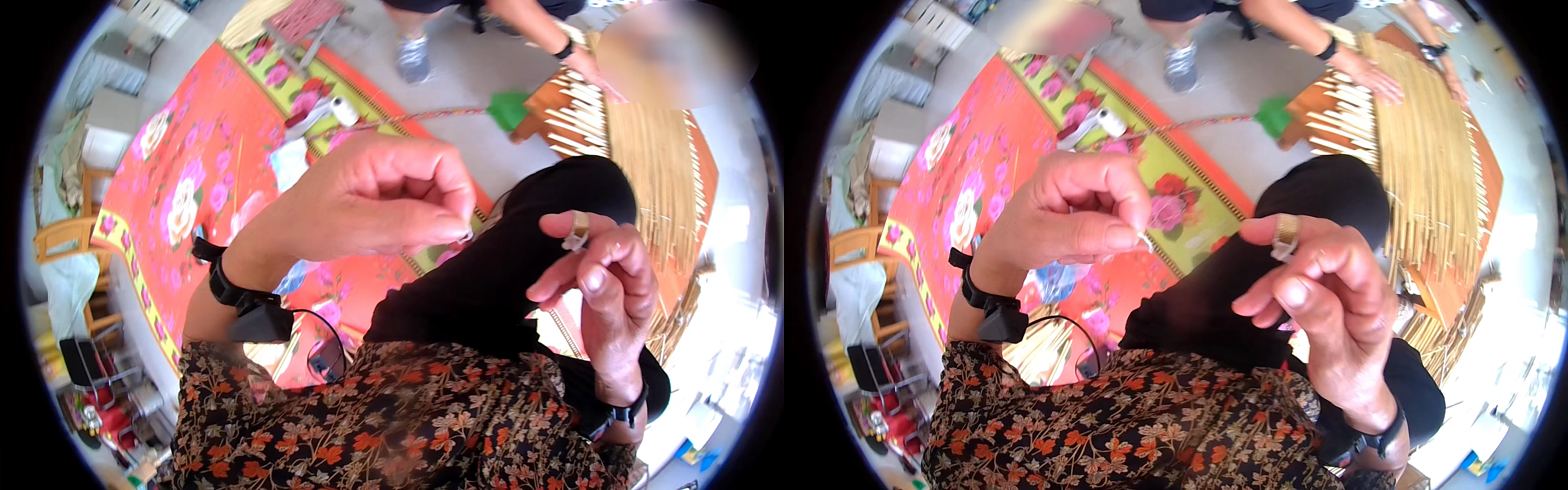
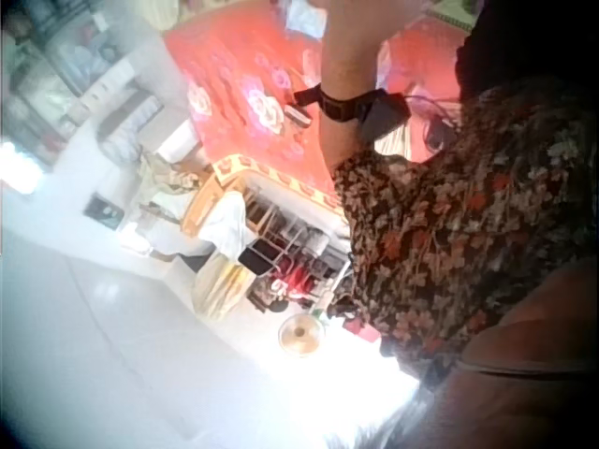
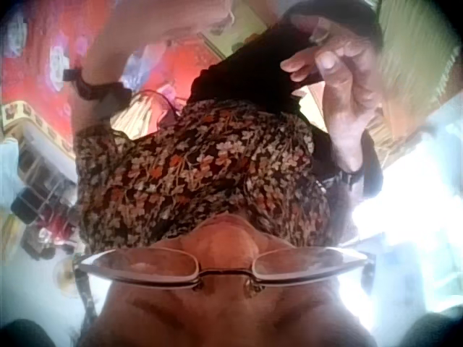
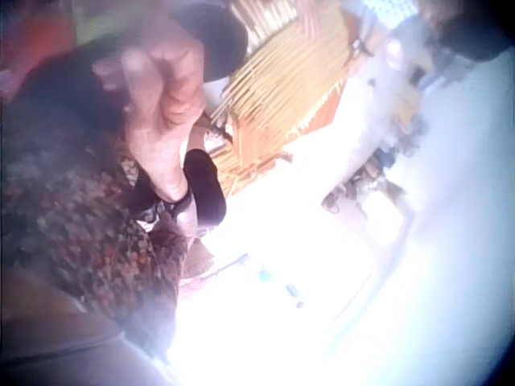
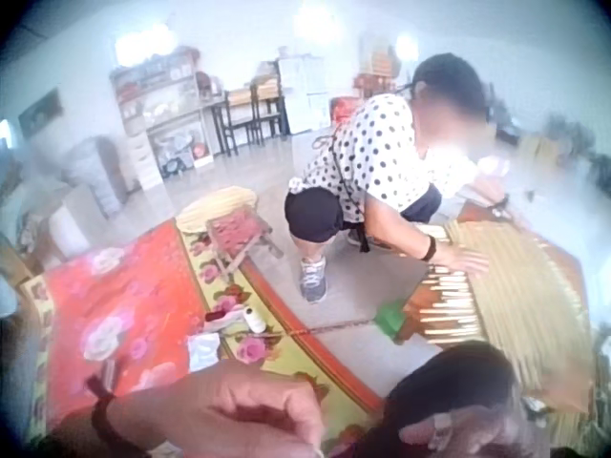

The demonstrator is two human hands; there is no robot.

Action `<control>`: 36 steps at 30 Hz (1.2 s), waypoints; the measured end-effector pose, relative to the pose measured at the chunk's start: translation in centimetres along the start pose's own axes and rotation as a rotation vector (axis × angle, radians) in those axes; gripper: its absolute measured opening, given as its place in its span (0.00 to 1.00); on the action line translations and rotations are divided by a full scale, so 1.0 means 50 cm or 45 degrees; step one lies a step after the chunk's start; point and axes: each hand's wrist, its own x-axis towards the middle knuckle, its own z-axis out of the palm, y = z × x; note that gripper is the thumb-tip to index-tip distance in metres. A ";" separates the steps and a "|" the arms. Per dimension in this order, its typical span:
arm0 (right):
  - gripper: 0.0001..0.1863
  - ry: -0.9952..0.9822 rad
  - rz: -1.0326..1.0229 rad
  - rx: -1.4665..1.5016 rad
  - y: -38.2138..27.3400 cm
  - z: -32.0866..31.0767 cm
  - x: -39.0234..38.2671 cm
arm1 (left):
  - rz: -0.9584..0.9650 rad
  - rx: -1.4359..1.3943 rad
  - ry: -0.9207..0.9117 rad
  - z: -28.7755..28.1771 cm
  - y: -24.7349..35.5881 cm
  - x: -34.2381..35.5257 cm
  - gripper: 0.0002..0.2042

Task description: The person assembles bamboo sticks into a flat mat using a needle and white thread. They align the sticks, bind them together with thread by hand, and trim the excess string using small shears.

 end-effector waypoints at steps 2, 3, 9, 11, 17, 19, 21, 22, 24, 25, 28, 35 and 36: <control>0.07 0.045 -0.070 0.138 -0.015 -0.004 0.000 | -0.062 -0.165 0.038 0.031 0.038 0.057 0.01; 0.07 0.080 -0.092 0.174 -0.028 -0.011 -0.005 | -0.095 -0.236 0.047 0.047 0.058 0.085 0.01; 0.06 0.285 -0.262 0.312 -0.010 -0.107 -0.108 | -0.012 0.077 -0.514 0.213 0.081 0.225 0.03; 0.06 0.268 -0.351 0.276 0.012 -0.175 -0.152 | -0.013 0.073 -0.608 0.270 0.080 0.266 0.03; 0.06 0.524 -0.388 0.354 0.046 -0.256 -0.277 | -0.217 0.097 -0.842 0.369 0.038 0.325 0.03; 0.05 0.659 -0.559 0.394 0.067 -0.275 -0.292 | -0.331 0.171 -0.990 0.390 0.005 0.340 0.05; 0.07 0.647 -0.682 0.651 0.073 -0.293 -0.304 | -0.368 0.341 -1.205 0.423 -0.026 0.354 0.10; 0.08 0.586 -0.735 0.733 0.072 -0.307 -0.307 | -0.351 0.283 -1.171 0.438 -0.036 0.366 0.10; 0.10 0.537 -0.795 0.845 0.080 -0.326 -0.316 | -0.243 0.163 -1.074 0.462 -0.072 0.397 0.10; 0.11 0.520 -0.792 0.911 0.089 -0.335 -0.324 | -0.151 0.102 -1.011 0.475 -0.091 0.409 0.11; 0.11 0.477 -0.796 1.081 0.105 -0.368 -0.325 | -0.090 -0.065 -0.995 0.514 -0.083 0.438 0.17; 0.07 0.578 -0.726 0.783 0.139 -0.386 -0.337 | -0.130 0.013 -0.921 0.572 -0.120 0.479 0.10; 0.07 0.576 -0.730 0.773 0.144 -0.392 -0.336 | -0.100 0.011 -0.868 0.576 -0.120 0.484 0.05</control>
